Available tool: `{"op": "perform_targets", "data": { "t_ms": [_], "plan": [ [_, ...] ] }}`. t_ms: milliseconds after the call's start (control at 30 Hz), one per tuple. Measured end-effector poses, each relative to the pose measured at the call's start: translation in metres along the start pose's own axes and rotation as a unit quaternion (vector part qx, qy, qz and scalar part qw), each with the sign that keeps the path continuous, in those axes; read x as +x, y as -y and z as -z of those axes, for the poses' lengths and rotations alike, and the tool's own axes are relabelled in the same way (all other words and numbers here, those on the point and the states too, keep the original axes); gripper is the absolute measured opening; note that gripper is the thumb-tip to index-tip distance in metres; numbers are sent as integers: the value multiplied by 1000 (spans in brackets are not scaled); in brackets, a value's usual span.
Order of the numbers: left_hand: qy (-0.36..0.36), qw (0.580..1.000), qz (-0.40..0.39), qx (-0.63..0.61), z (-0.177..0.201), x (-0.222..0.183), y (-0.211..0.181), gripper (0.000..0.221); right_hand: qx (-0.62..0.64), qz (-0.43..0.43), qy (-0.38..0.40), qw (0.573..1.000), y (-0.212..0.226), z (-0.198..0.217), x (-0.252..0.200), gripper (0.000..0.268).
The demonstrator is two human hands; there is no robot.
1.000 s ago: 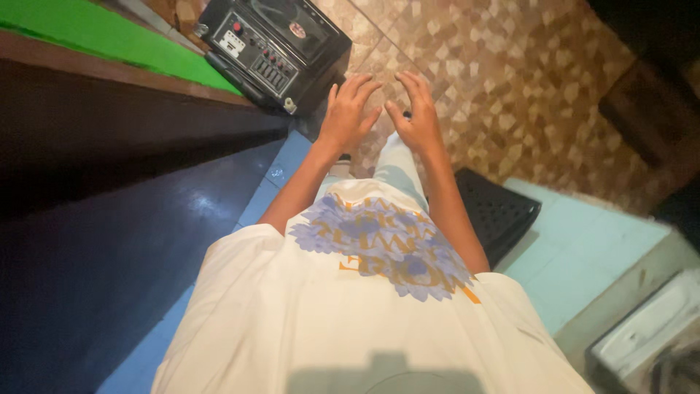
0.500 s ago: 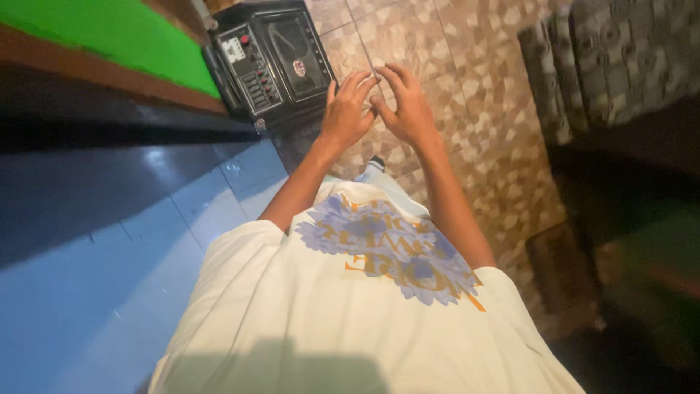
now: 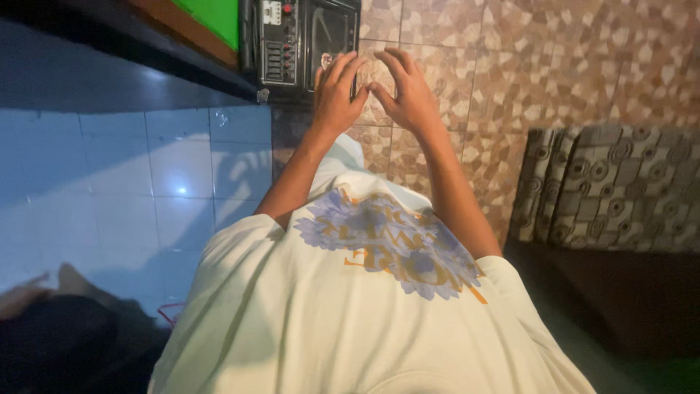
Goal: The person picks up a portable amplifier, carries it through the room, sets it down on the floor, handles a perforated metal plate, and then connects a red cable into the amplifier.
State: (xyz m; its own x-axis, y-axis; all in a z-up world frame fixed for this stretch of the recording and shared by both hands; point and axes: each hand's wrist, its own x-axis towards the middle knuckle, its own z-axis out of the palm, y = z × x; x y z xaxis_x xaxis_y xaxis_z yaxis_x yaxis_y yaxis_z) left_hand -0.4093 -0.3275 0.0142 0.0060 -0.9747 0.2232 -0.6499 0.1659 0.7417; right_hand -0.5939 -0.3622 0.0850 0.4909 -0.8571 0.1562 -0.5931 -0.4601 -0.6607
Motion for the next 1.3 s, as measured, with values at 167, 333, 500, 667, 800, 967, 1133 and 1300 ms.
{"op": "perform_targets", "data": {
  "t_ms": [167,333,500,667,800,967,1133,1300],
  "plan": [
    [-49,998,26,15,2,23,17,56,-3,59,50,997,-10,-9,53,52],
    [-124,990,62,37,19,39,35,54,4,136,97,986,-10,-27,110,52],
    [-167,975,148,-15,40,34,57,55,24,186,165,968,-6,-54,155,55],
    [-261,944,196,40,42,20,74,52,39,236,232,943,0,-82,188,55],
    [-284,914,281,74,31,26,97,52,38,278,302,911,-2,-111,230,57],
    [-329,876,341,91,-1,45,104,52,49,319,379,867,-16,-130,270,56],
    [-384,833,383,111,-31,79,123,52,42,355,447,820,-48,-153,309,63],
    [-432,792,409,135,-50,98,135,55,50,348,515,782,-83,-188,337,68]
  ]
}}
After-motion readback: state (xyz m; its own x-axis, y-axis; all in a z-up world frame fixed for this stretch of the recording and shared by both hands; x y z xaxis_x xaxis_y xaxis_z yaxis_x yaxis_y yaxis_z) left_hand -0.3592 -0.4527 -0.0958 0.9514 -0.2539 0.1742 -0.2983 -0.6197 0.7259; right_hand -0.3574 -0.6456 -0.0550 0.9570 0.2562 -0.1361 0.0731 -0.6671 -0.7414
